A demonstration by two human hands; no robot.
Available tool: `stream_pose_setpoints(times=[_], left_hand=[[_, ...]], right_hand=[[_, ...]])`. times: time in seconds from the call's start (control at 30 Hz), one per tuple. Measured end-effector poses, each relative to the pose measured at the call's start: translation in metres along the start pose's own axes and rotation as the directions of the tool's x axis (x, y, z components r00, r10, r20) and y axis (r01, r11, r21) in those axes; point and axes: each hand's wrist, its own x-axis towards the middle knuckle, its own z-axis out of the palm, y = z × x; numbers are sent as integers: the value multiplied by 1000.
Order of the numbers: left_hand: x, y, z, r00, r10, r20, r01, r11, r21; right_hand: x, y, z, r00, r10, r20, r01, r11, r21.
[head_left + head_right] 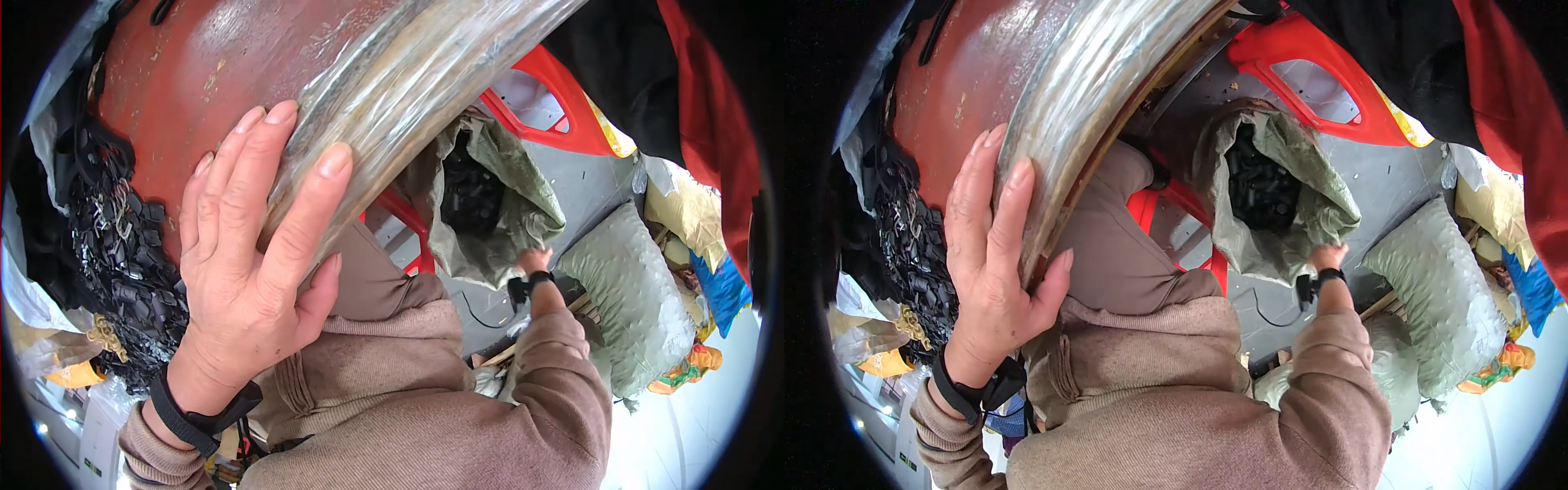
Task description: The person picks up a black plastic component and a small metal clip, then presses the clip into the component. They then pick up a tan plastic piece and insert it into the same component before dropping the unit into a bag.
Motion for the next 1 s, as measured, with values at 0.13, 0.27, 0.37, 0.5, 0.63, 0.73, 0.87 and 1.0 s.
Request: stream_pose_setpoints(times=[0.13, 0.27, 0.37, 0.5, 0.63, 0.73, 0.87, 1.0], left_hand=[[-6, -2, -5, 999, -33, 5, 33, 999, 33], [-1, 0, -2, 1000, -21, -12, 21, 1000, 2], [0, -2, 1, 1000, -25, 1, 25, 999, -23], [-5, -4, -2, 999, -27, -25, 26, 999, -36], [-6, -2, -3, 998, -51, -22, 50, 998, -30], [-2, 3, 0, 998, -53, -34, 52, 998, -37], [-6, 3, -2, 995, -96, -29, 95, 995, -36], [-7, 2, -9, 993, -120, -18, 119, 992, -29]], right_hand=[[-10, 3, -72, 997, 41, 65, -58, 956, 288], [47, -31, -120, 891, -451, 55, -57, 10, 998], [81, -47, -129, 772, -207, -600, 635, 219, 741], [103, 33, -139, 971, 70, -229, 166, 491, 855], [88, 48, -133, 706, 462, -537, 248, 550, 798], [88, 49, -116, 570, 509, -645, 214, 666, 715], [58, -30, -149, 924, 121, -363, 382, -228, 896], [4, -113, -200, 828, -195, -525, 427, -389, 817]])
